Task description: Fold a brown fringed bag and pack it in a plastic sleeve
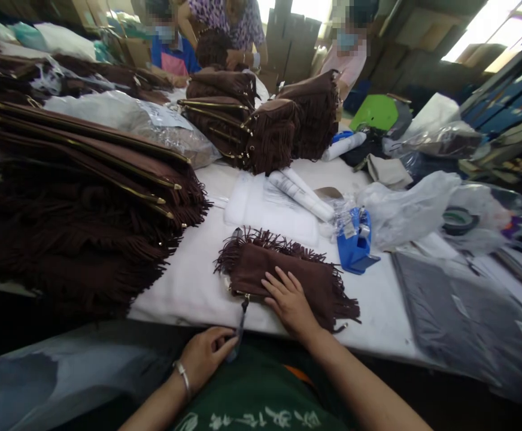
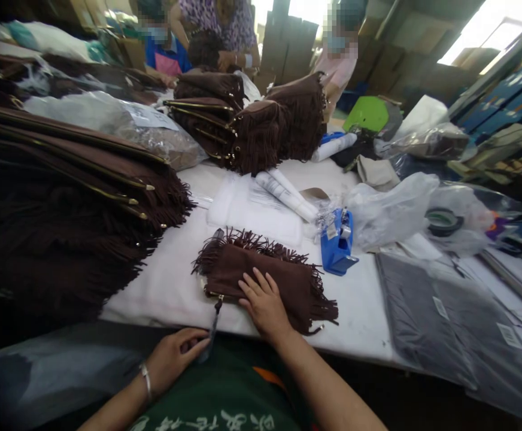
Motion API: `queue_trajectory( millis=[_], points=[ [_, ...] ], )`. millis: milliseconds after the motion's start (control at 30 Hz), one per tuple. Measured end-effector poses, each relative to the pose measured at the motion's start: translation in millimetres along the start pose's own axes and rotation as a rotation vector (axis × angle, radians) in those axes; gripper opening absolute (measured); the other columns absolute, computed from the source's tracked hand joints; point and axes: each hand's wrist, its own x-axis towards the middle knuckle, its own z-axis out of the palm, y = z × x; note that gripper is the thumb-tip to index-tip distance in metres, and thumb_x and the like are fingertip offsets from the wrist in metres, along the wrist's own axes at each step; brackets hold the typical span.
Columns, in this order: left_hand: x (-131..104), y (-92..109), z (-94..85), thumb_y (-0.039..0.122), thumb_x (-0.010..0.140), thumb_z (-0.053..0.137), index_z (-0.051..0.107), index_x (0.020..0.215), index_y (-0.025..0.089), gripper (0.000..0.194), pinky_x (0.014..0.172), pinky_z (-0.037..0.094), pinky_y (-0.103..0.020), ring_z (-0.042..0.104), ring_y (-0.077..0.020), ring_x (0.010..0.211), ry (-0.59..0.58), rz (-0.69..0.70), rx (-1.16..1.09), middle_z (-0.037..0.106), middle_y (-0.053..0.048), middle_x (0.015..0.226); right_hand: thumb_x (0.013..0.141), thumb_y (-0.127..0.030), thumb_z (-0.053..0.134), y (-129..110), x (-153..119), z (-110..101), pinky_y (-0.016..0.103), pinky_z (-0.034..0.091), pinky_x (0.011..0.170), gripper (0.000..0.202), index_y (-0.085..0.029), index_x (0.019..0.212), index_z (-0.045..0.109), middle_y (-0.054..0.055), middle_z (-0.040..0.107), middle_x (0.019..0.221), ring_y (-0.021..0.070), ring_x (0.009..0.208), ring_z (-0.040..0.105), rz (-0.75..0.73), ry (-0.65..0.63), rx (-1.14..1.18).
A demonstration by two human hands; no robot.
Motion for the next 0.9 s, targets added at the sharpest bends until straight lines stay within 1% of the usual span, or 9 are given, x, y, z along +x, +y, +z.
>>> queue_trajectory(
  millis=[100,167,300,367,467,600,667,800,900],
  points=[
    [15,22,8.9,0.055,0.077,0.055,0.071,0.087,0.014,0.045,0.053,0.036,-0.023,0.046,-0.0117,0.054,-0.106,-0.049,-0.146,0.058,-0.001,0.059,0.096,-0.035,0.037,-9,10,-9,0.049,0.016,0.114,0.038,-0.027,0.131,0.048,-0.001,0.045,0.141,0.0223,0.140,0.020,0.073,-0.008,0.085],
    [22,32,16.6,0.057,0.076,0.054,0.070,0.094,0.013,0.050,0.045,0.027,-0.021,0.037,-0.0081,0.044,-0.145,-0.071,-0.223,0.053,0.002,0.052,0.097,-0.037,0.034,-16,13,-15,0.052,0.017,0.113,0.039,-0.027,0.131,0.049,0.000,0.044,0.141,0.0232,0.140,0.019,0.110,-0.046,0.136],
    [27,39,24.9,0.056,0.072,0.055,0.065,0.105,0.011,0.057,0.040,0.021,-0.020,0.031,-0.0056,0.037,-0.194,-0.075,-0.340,0.055,0.002,0.053,0.089,-0.043,0.047,-34,9,-20,0.054,0.020,0.112,0.059,-0.022,0.141,0.033,0.007,0.035,0.147,0.0275,0.140,0.017,0.039,-0.135,0.131],
    [25,36,16.6,0.053,0.070,0.056,0.064,0.105,0.009,0.057,0.038,0.023,-0.020,0.033,-0.0055,0.036,-0.165,-0.083,-0.372,0.056,0.001,0.055,0.082,-0.037,0.055,-43,4,-14,0.054,0.019,0.113,0.070,-0.016,0.143,0.028,0.011,0.028,0.150,0.0301,0.140,0.017,-0.015,-0.126,0.066],
    [20,23,-10.5,0.050,0.073,0.054,0.059,0.110,0.009,0.055,0.035,0.025,-0.018,0.038,-0.0057,0.039,-0.013,-0.121,-0.404,0.058,0.000,0.064,0.076,-0.022,0.055,-54,-1,2,0.052,0.026,0.110,0.071,-0.010,0.141,0.031,0.016,0.026,0.150,0.0325,0.138,0.021,-0.012,-0.043,-0.020],
    [15,3,-41.7,0.048,0.075,0.055,0.056,0.110,0.010,0.051,0.034,0.028,-0.015,0.041,-0.0055,0.043,0.136,-0.169,-0.458,0.055,0.002,0.066,0.074,-0.010,0.050,-61,2,16,0.048,0.042,0.096,0.064,-0.012,0.137,0.039,0.016,0.048,0.134,0.0312,0.117,0.045,0.043,-0.039,-0.077],
    [16,0,-45.9,0.047,0.074,0.057,0.057,0.106,0.010,0.049,0.034,0.028,-0.015,0.042,-0.0055,0.042,0.147,-0.179,-0.492,0.054,0.002,0.064,0.075,-0.011,0.052,-63,7,13,0.047,0.045,0.090,0.061,-0.014,0.135,0.042,0.015,0.055,0.122,0.0304,0.106,0.048,0.063,-0.094,-0.106],
    [23,3,-42.0,0.047,0.071,0.058,0.057,0.105,0.010,0.051,0.036,0.037,-0.017,0.047,-0.0075,0.044,0.142,-0.175,-0.567,0.056,0.001,0.063,0.076,-0.025,0.061,-65,19,3,0.049,0.046,0.088,0.063,-0.011,0.134,0.041,0.017,0.054,0.116,0.0324,0.102,0.047,0.032,-0.182,-0.150],
    [26,6,-41.0,0.047,0.070,0.058,0.056,0.105,0.009,0.052,0.038,0.040,-0.019,0.050,-0.0090,0.044,0.128,-0.165,-0.611,0.056,0.001,0.063,0.075,-0.012,0.056,-57,29,-2,0.044,0.047,0.089,0.052,-0.012,0.127,0.048,0.015,0.056,0.108,0.0289,0.100,0.049,0.010,-0.224,-0.139]
  ],
)
